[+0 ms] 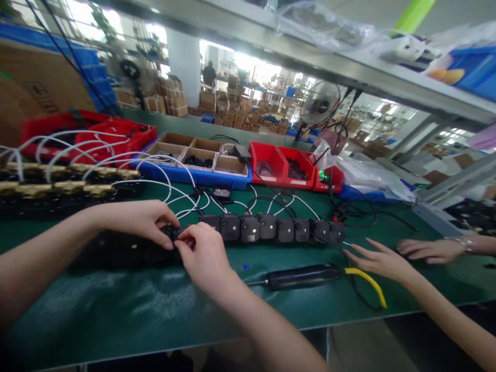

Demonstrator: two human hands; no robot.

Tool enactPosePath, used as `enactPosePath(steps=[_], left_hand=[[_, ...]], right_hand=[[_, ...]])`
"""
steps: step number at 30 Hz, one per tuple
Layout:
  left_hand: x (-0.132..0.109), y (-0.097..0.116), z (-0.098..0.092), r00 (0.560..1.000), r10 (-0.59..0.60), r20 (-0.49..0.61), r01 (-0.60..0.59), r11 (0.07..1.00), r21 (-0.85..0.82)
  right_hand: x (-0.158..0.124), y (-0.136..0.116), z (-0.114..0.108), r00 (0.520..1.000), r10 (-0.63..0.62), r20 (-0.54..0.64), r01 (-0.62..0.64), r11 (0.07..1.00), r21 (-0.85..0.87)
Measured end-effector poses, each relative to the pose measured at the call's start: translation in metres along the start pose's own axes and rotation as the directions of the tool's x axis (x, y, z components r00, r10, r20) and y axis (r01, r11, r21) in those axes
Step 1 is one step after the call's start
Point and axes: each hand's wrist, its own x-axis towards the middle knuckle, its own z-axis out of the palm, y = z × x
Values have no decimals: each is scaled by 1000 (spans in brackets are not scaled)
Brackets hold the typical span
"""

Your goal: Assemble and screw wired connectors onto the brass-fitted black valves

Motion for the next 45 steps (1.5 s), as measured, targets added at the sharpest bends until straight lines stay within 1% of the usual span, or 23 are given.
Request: enactPosePath(steps=[2, 4, 6, 8, 11, 14, 19, 23, 27, 30, 33, 36, 38, 41, 43, 44, 45], left_hand=[[1, -3, 1, 1000, 13, 0, -13, 999, -46], [1, -6, 3, 1000, 3, -3, -3, 996, -87], [0, -8, 4, 1000, -14, -8, 13, 994, -111], [0, -9, 5, 1000, -28, -12, 27, 992, -120], [1, -9, 6, 1000, -28, -6, 27, 992, -125], [2, -9, 5, 1000, -13, -11, 12, 994, -110], [1, -5, 6, 999, -29, -27, 26, 995, -98], [1, 1, 7, 998, -47, -28, 44, 995, -92], [0, 5, 7, 998, -63, -30, 62, 996, -58], [-1, 5, 7, 997, -59, -45, 57, 997, -45], [0, 7, 8, 995, -74, -63, 72, 997, -26], [2, 12, 9, 991, -111, -78, 111, 994, -5], [3, 14, 9, 991, -109, -77, 109, 994, -5], [2, 13, 6, 994, -91, -63, 90, 996, -12], [-2, 9, 3, 993, -96, -72, 94, 995, -29], [-5, 8, 2, 989, -106, -100, 101, 994, -50], [-10, 8, 3, 981, -118, -151, 105, 990, -89]], right_hand=[[-2, 2, 1, 999, -35, -14, 36, 999, 28], [-5, 5, 2, 986, -164, -24, 164, 986, 7], [-7, 9, 2, 950, -311, -27, 310, 950, -49], [-9, 13, 1, 911, -412, 10, 410, 903, -130], [-10, 15, -3, 876, -471, 105, 480, 830, -285], [-8, 15, -4, 876, -466, 128, 480, 809, -339], [-6, 16, 2, 881, -460, 113, 471, 825, -311], [-7, 14, 2, 895, -436, 100, 445, 847, -289], [-8, 13, 2, 886, -449, 114, 460, 827, -323], [-8, 16, 7, 887, -455, 77, 450, 816, -363], [-8, 19, 12, 895, -444, 43, 428, 827, -364], [-8, 16, 12, 904, -423, 53, 413, 836, -360], [-10, 12, 8, 916, -392, 83, 396, 859, -325], [-11, 8, -1, 930, -354, 102, 367, 911, -189], [-12, 8, -9, 938, -344, 50, 348, 933, -96], [-12, 9, -13, 943, -332, 9, 332, 941, -62], [-14, 9, -17, 949, -314, -42, 312, 949, -37]])
